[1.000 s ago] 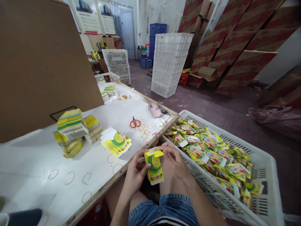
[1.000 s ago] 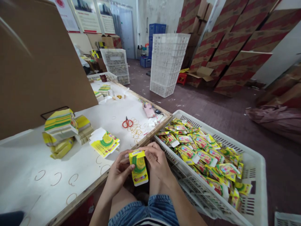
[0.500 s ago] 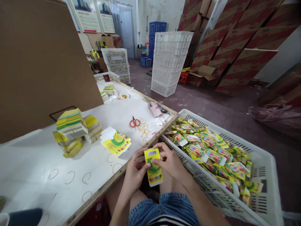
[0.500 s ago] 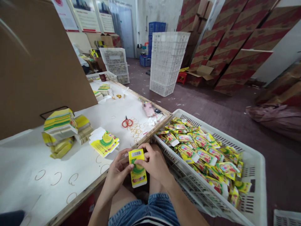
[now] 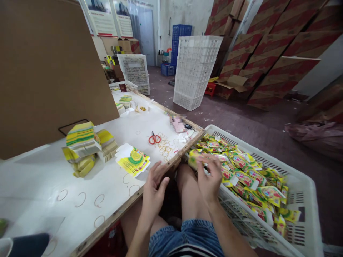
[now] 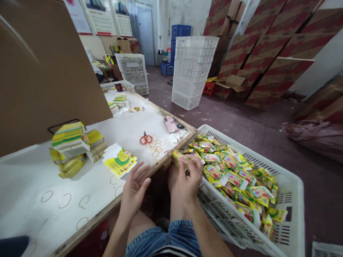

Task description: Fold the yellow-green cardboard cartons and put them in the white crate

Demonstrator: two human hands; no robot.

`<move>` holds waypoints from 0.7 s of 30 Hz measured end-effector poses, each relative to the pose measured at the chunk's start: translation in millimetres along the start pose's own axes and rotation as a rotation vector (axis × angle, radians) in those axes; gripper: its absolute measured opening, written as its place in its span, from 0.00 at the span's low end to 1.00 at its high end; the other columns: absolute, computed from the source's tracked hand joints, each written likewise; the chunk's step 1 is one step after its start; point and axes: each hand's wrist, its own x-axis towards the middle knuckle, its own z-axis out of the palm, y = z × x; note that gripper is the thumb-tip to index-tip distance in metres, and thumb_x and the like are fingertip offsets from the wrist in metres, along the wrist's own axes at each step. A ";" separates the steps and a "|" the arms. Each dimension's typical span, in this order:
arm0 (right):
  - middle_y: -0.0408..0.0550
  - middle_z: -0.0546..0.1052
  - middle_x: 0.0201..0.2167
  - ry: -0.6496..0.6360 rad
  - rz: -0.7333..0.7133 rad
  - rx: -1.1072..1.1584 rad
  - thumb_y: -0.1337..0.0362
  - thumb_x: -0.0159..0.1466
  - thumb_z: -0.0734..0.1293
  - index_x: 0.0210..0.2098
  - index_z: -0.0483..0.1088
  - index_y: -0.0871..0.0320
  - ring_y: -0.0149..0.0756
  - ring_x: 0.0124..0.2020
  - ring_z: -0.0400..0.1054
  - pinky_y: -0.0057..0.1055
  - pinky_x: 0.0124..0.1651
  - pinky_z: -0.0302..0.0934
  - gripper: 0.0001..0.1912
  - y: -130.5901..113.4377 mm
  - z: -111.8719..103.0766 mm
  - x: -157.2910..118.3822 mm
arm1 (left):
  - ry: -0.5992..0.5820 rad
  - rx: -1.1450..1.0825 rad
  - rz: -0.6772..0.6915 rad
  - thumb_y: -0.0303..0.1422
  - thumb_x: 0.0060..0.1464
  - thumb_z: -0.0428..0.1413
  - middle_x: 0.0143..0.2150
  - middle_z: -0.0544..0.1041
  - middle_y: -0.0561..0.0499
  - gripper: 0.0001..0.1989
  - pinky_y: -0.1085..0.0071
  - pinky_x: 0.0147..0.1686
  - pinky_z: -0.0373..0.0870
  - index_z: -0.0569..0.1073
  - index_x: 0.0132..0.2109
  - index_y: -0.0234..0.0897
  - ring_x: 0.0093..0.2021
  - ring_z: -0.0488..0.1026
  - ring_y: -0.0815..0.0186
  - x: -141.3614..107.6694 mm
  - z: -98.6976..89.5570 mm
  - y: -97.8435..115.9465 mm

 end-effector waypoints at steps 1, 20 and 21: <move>0.55 0.71 0.44 0.093 -0.050 -0.073 0.62 0.63 0.66 0.38 0.74 0.56 0.48 0.50 0.64 0.47 0.54 0.59 0.07 0.5 0.4 4.5 | 0.076 0.092 0.053 0.35 0.54 0.59 0.58 0.72 0.42 0.24 0.57 0.61 0.60 0.66 0.57 0.42 0.61 0.67 0.55 2.4 -6.0 -1.5; 0.49 0.77 0.33 -0.600 0.209 0.127 0.67 0.58 0.68 0.31 0.71 0.58 0.39 0.38 0.68 0.36 0.45 0.62 0.01 -10.6 158.7 -12.3 | 0.414 0.432 0.168 0.36 0.54 0.58 0.51 0.76 0.44 0.17 0.52 0.65 0.48 0.72 0.51 0.40 0.55 0.71 0.54 11.3 -44.4 -13.4; 0.48 0.77 0.32 -0.602 0.225 0.148 0.65 0.59 0.66 0.32 0.71 0.58 0.37 0.35 0.68 0.34 0.42 0.63 0.03 -11.1 151.0 -12.3 | 0.455 0.393 0.187 0.37 0.54 0.58 0.52 0.75 0.44 0.17 0.54 0.65 0.50 0.72 0.51 0.40 0.57 0.69 0.55 10.1 -43.5 -10.2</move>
